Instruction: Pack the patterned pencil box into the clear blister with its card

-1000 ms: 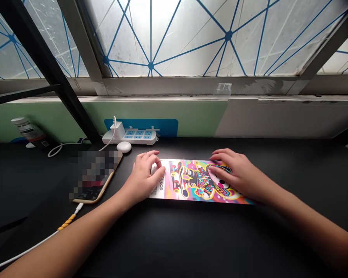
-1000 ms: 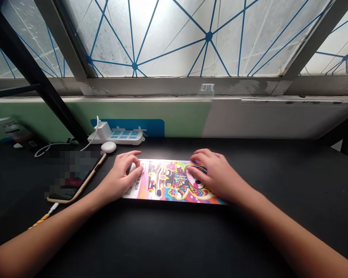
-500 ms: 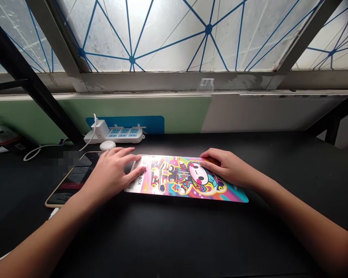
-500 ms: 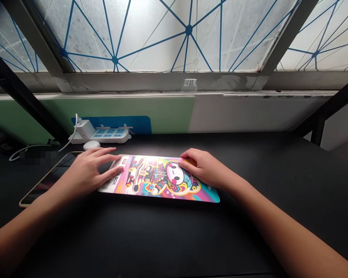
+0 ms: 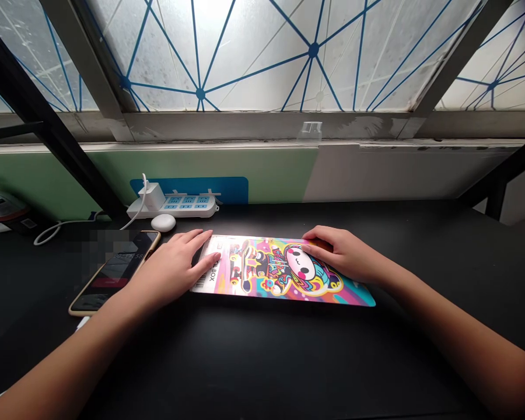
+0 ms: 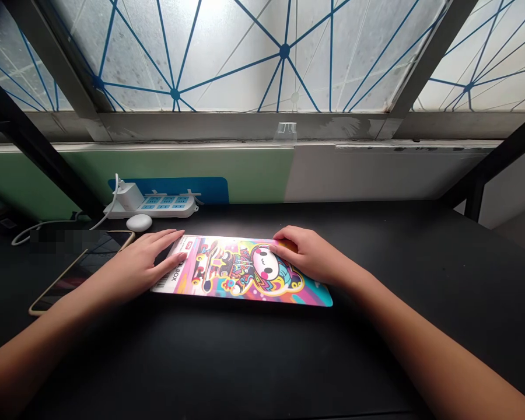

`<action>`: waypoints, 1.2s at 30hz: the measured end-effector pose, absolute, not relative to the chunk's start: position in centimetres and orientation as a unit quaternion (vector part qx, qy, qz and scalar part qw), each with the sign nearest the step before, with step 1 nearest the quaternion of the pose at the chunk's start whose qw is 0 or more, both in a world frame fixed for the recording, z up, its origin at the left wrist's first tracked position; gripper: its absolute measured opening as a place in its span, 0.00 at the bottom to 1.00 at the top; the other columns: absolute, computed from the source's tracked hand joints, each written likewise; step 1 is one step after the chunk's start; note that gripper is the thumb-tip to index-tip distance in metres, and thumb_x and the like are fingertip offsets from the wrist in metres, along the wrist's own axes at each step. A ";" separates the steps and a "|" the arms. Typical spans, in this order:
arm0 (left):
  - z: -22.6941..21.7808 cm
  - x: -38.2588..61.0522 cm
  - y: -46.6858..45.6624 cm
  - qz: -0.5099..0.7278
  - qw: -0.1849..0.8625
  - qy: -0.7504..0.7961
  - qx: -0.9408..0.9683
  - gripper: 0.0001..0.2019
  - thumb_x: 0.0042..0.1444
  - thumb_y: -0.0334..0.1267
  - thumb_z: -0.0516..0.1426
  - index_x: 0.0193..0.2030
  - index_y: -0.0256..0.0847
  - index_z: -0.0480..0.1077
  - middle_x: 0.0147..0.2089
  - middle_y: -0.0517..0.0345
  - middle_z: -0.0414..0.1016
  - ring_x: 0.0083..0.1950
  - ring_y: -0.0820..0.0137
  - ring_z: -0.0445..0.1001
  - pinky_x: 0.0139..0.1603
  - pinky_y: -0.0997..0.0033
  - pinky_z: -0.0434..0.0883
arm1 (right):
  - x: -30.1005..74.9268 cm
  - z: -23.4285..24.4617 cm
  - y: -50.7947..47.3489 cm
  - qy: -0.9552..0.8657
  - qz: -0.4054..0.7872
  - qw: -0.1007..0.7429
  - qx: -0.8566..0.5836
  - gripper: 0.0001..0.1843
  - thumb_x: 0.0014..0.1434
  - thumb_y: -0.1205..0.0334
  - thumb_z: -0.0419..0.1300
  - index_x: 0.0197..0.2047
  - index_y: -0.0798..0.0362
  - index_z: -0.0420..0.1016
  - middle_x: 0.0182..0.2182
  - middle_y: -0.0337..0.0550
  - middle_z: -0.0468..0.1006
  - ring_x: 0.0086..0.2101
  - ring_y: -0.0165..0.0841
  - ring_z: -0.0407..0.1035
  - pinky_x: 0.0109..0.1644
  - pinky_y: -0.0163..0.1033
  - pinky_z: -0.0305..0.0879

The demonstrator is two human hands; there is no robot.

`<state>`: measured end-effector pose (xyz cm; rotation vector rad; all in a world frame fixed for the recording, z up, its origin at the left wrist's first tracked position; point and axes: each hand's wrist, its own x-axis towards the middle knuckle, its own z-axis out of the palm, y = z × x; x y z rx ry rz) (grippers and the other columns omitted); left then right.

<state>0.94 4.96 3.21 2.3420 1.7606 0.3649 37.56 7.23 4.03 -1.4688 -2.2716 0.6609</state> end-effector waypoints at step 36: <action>4.2 2.5 3.1 0.542 0.440 0.413 0.585 0.14 0.70 0.49 0.53 0.35 0.44 0.64 0.52 0.52 0.79 0.55 0.54 0.77 0.56 0.52 0.73 | 35.5 5.8 3.0 -0.859 -0.134 0.319 -0.377 0.04 0.64 0.57 0.63 0.36 0.43 0.73 0.48 0.46 0.80 0.45 0.44 0.76 0.54 0.53 0.73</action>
